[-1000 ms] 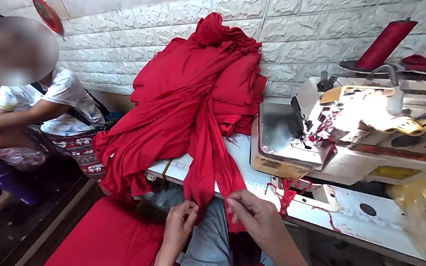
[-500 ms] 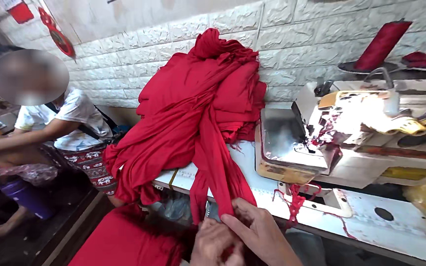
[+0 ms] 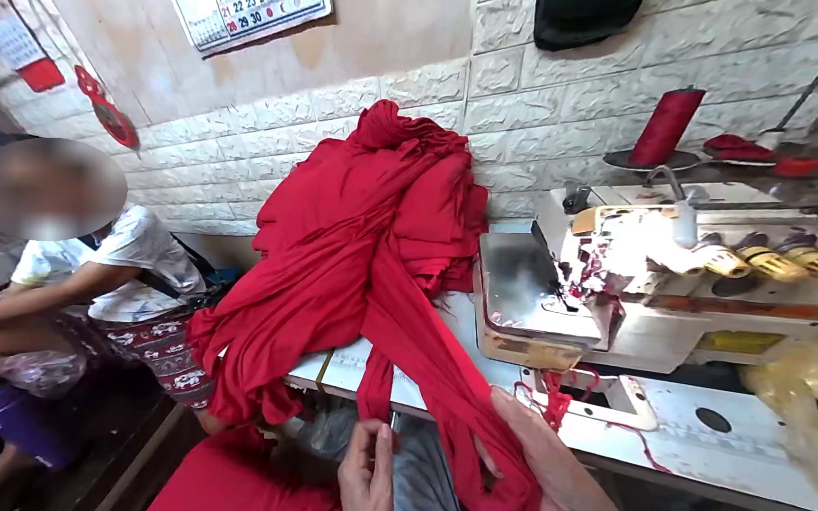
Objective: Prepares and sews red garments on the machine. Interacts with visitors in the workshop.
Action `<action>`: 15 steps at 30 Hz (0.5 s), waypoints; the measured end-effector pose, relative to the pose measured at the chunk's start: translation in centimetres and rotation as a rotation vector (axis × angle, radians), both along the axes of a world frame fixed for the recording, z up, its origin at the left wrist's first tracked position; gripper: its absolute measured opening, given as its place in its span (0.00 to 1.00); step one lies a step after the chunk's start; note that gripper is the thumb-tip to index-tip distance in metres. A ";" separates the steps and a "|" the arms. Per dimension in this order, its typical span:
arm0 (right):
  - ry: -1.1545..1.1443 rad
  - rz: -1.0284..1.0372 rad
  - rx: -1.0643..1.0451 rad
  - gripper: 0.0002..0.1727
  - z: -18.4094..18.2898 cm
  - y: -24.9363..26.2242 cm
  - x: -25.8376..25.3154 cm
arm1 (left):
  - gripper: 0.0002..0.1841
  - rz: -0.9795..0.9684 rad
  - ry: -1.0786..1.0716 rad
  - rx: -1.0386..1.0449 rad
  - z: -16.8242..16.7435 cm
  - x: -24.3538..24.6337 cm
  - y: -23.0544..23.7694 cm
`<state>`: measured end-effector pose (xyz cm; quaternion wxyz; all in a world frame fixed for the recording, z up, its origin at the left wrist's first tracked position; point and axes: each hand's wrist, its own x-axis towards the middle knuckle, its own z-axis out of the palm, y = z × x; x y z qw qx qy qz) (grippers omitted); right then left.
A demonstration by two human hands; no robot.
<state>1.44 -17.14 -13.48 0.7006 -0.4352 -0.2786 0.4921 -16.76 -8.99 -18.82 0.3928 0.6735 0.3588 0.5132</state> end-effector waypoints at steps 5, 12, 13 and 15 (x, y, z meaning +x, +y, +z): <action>-0.131 0.179 0.081 0.14 0.0 0.0 -2.5 | 0.27 -0.475 -0.172 -0.393 2.3 2.1 0.5; -1.094 -0.320 0.006 0.14 -0.8 0.1 -2.0 | 0.08 -0.282 -0.456 -0.235 4.2 4.2 0.8; -1.214 -0.395 -0.002 0.14 -0.6 0.3 -1.7 | 0.09 -0.287 -0.459 -0.216 4.2 4.0 0.7; -1.318 -0.465 -0.006 0.13 -0.4 0.5 -1.2 | 0.11 -0.314 -0.483 -0.237 3.9 3.6 0.6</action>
